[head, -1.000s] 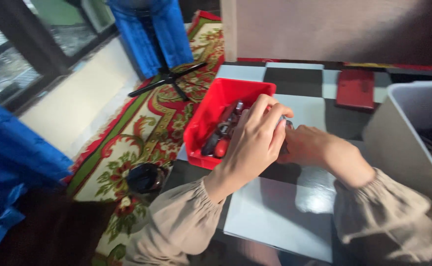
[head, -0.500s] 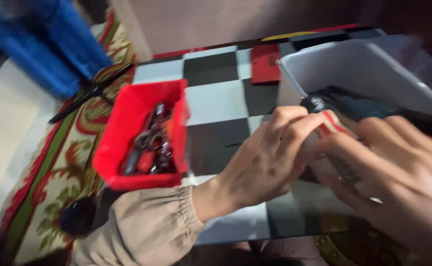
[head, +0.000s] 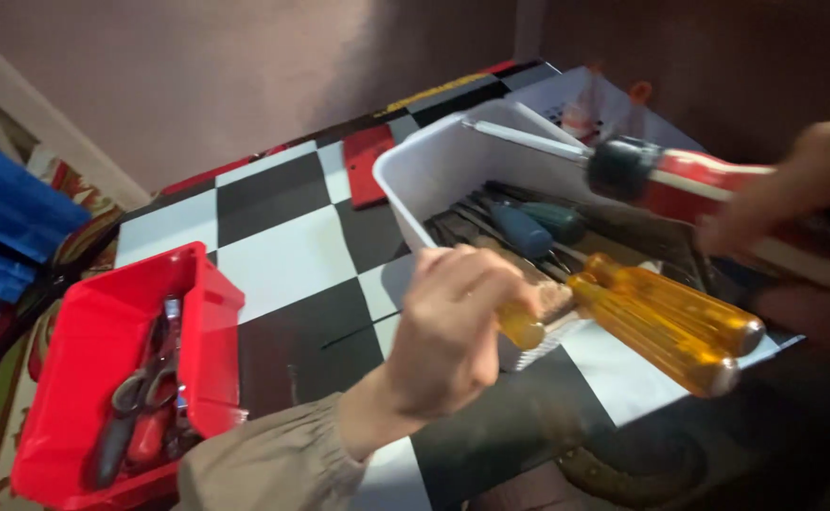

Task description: Sorting and organizing various hand tools into containers and cases.

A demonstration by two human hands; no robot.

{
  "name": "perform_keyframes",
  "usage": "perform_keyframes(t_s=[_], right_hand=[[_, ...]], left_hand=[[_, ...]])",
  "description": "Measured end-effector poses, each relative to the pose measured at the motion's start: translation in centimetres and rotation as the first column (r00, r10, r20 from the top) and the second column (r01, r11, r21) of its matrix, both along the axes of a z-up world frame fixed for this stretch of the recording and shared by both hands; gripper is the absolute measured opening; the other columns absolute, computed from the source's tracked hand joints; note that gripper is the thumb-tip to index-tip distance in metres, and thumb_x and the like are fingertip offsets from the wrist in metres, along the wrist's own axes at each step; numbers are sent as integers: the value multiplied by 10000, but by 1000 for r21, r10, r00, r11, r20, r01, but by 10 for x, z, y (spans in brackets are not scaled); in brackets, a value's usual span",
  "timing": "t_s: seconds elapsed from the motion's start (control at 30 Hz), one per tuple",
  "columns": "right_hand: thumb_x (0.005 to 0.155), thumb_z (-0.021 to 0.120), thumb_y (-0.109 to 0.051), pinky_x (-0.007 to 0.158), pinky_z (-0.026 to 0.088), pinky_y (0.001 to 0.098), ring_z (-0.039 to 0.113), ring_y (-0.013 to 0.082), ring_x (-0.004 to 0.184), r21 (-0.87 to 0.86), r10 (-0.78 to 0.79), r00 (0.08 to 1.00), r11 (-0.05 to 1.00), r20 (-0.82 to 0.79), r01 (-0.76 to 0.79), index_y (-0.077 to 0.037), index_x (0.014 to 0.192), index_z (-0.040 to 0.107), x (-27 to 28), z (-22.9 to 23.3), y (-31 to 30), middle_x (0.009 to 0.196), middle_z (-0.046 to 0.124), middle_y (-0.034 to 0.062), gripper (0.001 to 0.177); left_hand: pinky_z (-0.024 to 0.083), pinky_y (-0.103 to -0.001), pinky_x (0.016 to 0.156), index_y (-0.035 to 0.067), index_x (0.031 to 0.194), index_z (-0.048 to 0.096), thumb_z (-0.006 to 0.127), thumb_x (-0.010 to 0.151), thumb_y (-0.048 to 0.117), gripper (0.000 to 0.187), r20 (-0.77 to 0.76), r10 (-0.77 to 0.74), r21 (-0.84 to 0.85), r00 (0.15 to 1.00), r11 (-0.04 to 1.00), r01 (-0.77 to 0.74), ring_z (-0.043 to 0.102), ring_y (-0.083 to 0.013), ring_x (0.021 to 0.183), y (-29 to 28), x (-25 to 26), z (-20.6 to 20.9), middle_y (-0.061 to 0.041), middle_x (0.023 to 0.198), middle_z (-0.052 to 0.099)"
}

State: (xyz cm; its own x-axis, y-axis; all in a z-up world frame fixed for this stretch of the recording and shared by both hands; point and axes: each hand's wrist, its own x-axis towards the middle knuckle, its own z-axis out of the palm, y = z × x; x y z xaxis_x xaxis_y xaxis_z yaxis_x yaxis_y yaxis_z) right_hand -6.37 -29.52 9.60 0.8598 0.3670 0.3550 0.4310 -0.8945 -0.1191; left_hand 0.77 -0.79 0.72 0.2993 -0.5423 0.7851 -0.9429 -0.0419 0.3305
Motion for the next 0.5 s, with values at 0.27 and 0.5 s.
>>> perform_keyframes(t_s=[0.27, 0.5], right_hand=[[723, 754, -404, 527, 493, 422, 676, 255, 796, -111, -92, 992, 989, 88, 101, -230, 1073, 701, -10, 30, 100, 816, 735, 0, 394], [1024, 538, -343, 743, 578, 351, 650, 198, 956, -576, -272, 858, 817, -435, -34, -182, 1343, 522, 56, 41, 146, 897, 738, 57, 358]], left_hand=[[425, -251, 907, 44, 1120, 467, 507, 953, -70, 206, -638, -300, -564, 710, 810, -164, 500, -111, 951, 2, 45, -13, -53, 1030, 499], [433, -282, 853, 46, 1135, 469, 513, 921, -47, 237, -693, -416, -614, 589, 768, -180, 503, -125, 914, 0, 58, -29, -44, 1000, 511]])
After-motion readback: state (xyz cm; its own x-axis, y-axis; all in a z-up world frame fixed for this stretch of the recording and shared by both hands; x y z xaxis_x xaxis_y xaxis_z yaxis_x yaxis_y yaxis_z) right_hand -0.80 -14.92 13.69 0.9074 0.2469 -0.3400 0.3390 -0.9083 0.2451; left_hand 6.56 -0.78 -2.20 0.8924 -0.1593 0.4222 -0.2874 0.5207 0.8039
